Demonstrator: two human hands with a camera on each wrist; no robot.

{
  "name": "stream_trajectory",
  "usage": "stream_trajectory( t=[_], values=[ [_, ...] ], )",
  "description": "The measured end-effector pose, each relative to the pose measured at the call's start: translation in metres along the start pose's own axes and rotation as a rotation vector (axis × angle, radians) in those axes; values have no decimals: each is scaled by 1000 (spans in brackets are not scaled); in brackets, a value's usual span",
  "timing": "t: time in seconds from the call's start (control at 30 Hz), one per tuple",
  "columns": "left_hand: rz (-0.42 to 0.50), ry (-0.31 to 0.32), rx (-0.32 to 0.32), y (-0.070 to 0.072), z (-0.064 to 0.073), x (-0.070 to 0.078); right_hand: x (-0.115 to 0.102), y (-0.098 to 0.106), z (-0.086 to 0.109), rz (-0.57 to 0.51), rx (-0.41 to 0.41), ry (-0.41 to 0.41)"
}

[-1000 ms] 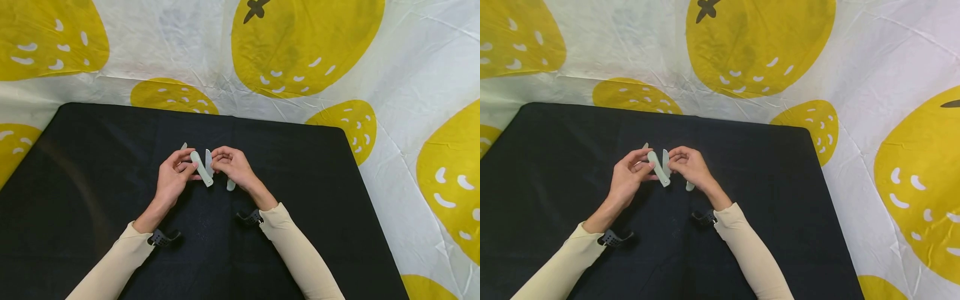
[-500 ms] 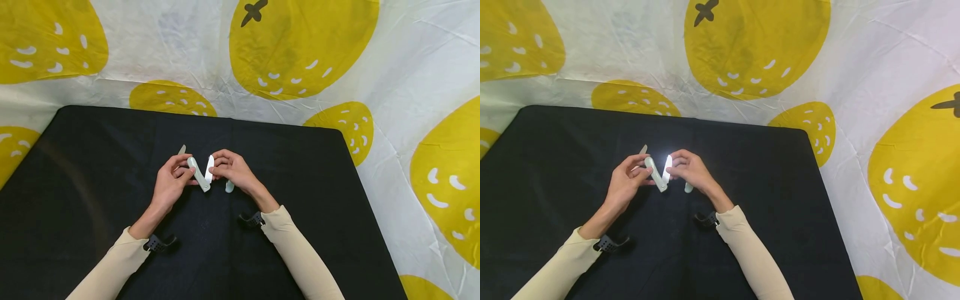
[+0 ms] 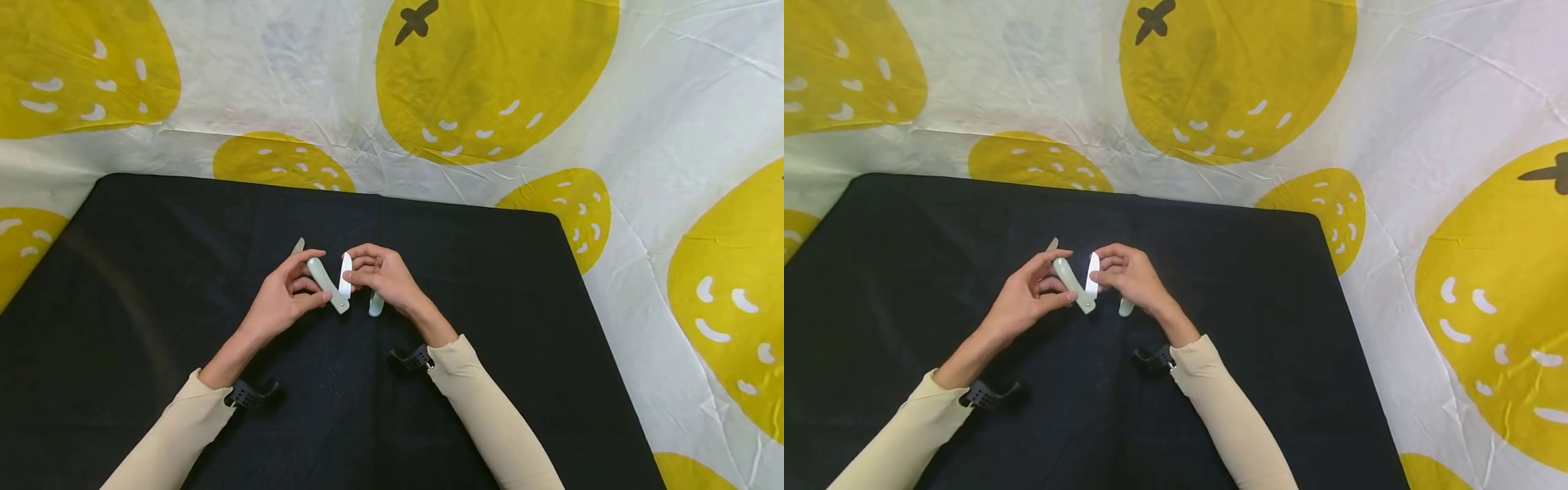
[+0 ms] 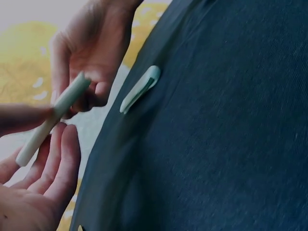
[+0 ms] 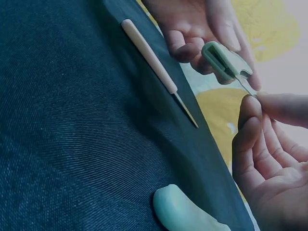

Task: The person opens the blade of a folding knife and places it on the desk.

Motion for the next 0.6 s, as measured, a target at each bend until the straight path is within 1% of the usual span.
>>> stream_trajectory(
  t=[0.1,0.23,0.37,0.47,0.6],
  values=[
    [-36,21,-34,1,0,-2,2,1,0,-5,8,-6],
    [-98,22,-25,4,0,-2,2,2,-1,-14,16,-12],
    [-142,-5,16,6,0,-1,1,2,-1,-18,26,-19],
    [-140,-16,58,8,0,-2,0,3,-1,-26,39,-18],
    [-140,-10,122,11,0,-3,-2,5,-1,-39,78,-8]
  ],
)
Point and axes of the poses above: each hand's wrist, its own z-axis away from the middle knuckle, its own y-axis out of the back of the hand, x = y × z, the point moved 4 cm from there along -z, towards the middle knuckle, and after that the axes turned 11 degrees about z, right-handed, at the moved point
